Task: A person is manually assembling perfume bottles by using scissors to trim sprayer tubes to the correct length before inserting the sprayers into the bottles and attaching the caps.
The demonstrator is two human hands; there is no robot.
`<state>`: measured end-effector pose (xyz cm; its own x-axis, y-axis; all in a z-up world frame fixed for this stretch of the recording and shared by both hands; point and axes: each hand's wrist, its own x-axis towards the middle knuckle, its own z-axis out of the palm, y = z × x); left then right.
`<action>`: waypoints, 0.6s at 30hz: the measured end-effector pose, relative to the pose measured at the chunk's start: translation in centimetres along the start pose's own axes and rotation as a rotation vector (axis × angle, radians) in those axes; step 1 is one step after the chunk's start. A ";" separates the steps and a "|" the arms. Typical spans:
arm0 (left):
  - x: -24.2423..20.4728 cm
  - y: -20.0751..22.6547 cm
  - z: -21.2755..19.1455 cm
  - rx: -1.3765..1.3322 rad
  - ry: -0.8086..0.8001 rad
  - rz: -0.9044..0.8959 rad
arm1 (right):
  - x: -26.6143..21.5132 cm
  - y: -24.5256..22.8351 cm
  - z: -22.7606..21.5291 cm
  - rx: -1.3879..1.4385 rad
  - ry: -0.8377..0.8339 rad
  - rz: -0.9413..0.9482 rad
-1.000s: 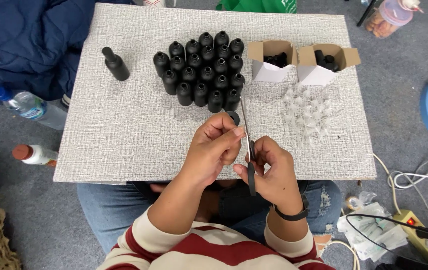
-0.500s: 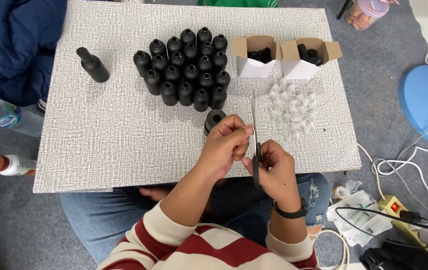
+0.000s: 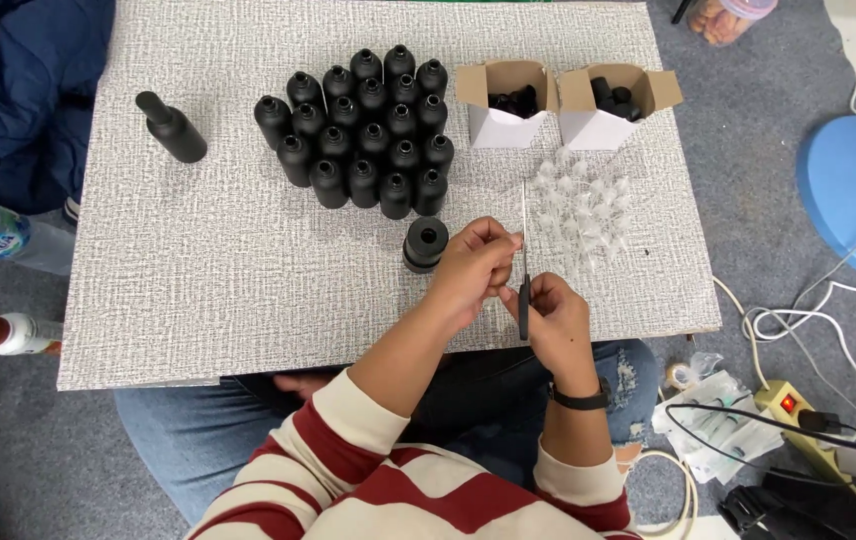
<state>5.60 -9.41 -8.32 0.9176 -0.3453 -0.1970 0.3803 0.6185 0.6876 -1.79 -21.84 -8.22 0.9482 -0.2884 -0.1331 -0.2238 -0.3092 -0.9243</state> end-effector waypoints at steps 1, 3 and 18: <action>0.1 -0.1 0.0 0.001 -0.001 0.000 | 0.1 0.0 -0.1 0.001 0.001 -0.001; 0.3 -0.4 0.1 -0.003 0.006 -0.011 | 0.1 0.1 -0.4 -0.015 0.008 0.004; 1.5 -0.9 -0.1 -0.074 0.051 -0.151 | 1.5 2.5 -0.2 -0.041 0.036 0.090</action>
<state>6.65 -10.41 -9.29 0.8536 -0.4029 -0.3304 0.5197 0.6131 0.5950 -1.01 -23.23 -10.61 0.9153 -0.3489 -0.2013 -0.3174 -0.3169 -0.8938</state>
